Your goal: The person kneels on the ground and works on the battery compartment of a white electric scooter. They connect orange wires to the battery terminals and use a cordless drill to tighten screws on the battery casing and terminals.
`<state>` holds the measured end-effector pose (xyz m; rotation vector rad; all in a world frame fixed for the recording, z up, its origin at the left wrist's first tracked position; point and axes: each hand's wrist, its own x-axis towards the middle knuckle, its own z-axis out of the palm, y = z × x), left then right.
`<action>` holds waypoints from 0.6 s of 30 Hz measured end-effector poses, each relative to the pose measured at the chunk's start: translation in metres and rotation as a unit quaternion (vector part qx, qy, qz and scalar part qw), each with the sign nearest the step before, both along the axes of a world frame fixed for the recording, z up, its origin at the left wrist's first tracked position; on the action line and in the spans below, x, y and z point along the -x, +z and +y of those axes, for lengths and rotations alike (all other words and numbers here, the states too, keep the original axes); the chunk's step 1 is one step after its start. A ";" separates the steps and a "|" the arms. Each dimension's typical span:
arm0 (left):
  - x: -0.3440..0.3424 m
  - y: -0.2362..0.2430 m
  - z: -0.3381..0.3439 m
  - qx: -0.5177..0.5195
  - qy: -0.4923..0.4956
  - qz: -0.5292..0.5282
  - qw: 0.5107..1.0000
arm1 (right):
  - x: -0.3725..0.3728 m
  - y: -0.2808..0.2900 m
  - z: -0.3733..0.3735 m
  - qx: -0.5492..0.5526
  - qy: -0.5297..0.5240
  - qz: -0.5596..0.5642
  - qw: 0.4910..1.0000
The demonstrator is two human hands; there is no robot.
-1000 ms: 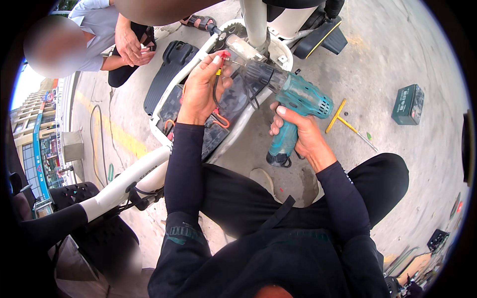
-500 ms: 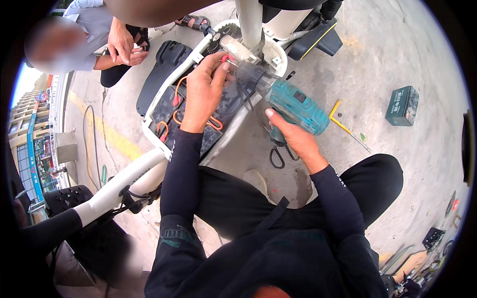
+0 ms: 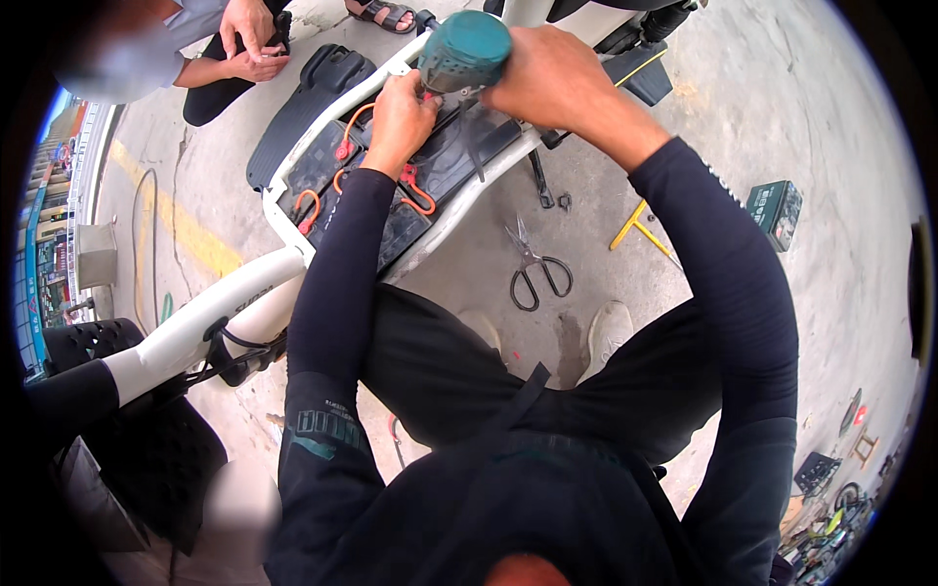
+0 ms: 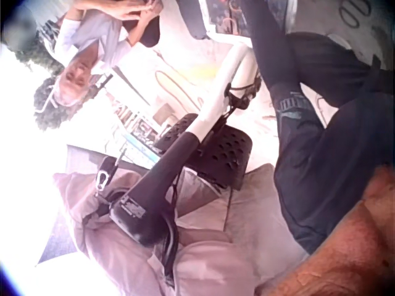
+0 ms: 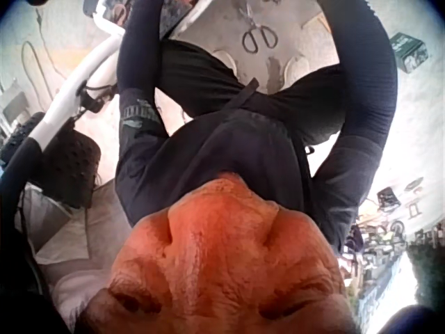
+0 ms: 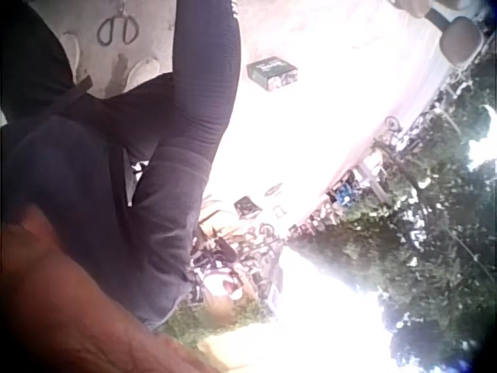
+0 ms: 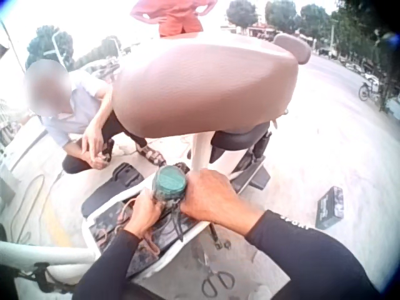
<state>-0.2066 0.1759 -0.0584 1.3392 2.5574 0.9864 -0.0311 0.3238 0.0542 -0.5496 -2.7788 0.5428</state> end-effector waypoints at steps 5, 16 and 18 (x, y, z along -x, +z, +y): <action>-0.009 0.003 0.001 0.009 0.019 -0.074 0.997 | 0.024 0.036 -0.009 -0.053 0.057 -0.093 0.993; -0.008 0.005 -0.012 0.065 0.007 0.031 0.997 | 0.067 0.062 -0.019 -0.075 0.055 -0.258 0.962; -0.011 0.005 -0.012 0.062 0.008 0.051 0.997 | 0.069 0.062 -0.017 -0.076 0.050 -0.260 0.961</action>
